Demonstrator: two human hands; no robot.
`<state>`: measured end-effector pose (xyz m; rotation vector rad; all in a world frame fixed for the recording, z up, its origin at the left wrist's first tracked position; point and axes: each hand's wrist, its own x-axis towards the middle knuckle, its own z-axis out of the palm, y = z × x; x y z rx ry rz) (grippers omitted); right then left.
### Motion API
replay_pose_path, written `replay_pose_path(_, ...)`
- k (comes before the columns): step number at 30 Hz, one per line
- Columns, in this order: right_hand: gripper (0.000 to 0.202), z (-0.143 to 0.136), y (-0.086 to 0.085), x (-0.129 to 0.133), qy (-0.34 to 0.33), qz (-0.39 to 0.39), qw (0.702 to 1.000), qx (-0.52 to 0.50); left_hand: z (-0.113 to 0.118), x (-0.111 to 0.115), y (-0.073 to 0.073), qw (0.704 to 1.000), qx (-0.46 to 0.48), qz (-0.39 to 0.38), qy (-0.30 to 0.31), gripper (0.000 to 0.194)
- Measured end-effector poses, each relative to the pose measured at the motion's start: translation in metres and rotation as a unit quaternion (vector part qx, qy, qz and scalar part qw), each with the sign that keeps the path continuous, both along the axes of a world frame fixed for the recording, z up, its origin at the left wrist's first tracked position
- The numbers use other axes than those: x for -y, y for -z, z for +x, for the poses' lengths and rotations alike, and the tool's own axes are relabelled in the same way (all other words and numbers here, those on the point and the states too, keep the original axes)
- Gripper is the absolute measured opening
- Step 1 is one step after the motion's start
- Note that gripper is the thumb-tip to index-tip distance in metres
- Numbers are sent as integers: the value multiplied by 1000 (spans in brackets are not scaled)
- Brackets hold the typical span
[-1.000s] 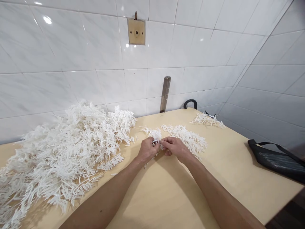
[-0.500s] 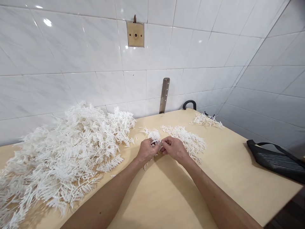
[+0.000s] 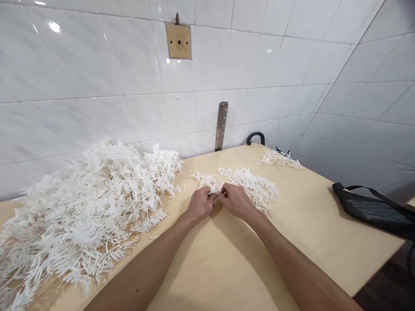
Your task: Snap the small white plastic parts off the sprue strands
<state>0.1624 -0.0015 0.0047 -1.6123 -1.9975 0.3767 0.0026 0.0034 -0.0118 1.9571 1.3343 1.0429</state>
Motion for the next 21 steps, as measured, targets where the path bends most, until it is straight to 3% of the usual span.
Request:
replay_pose_path(4, 14, -10, 2, -2, 21, 37, 996, 74, 0, -2, -2, 999, -16, -51, 3, 20)
replay_pose_path(7, 11, -17, 5, -3, 36, 47, 997, 56, 0, -3, -7, 997, -9, -81, -16, 20)
replay_pose_path(11, 13, -18, 9, -4, 47, -92, 989, -110, -2, -2, -11, 997, 28, -75, -17, 17)
replay_pose_path(13, 16, -17, 9, -4, 32, -122, 982, -138, -3, -2, -10, 995, 51, -84, -11, 14)
replay_pose_path(17, 15, -18, 9, -5, 2, 34, 999, 17, -4, -4, -8, 993, 59, -98, -13, 11)
replay_pose_path(21, 14, -13, 10, -14, 82, 31, 996, 15, -4, -3, -6, 995, 58, -84, -18, 12)
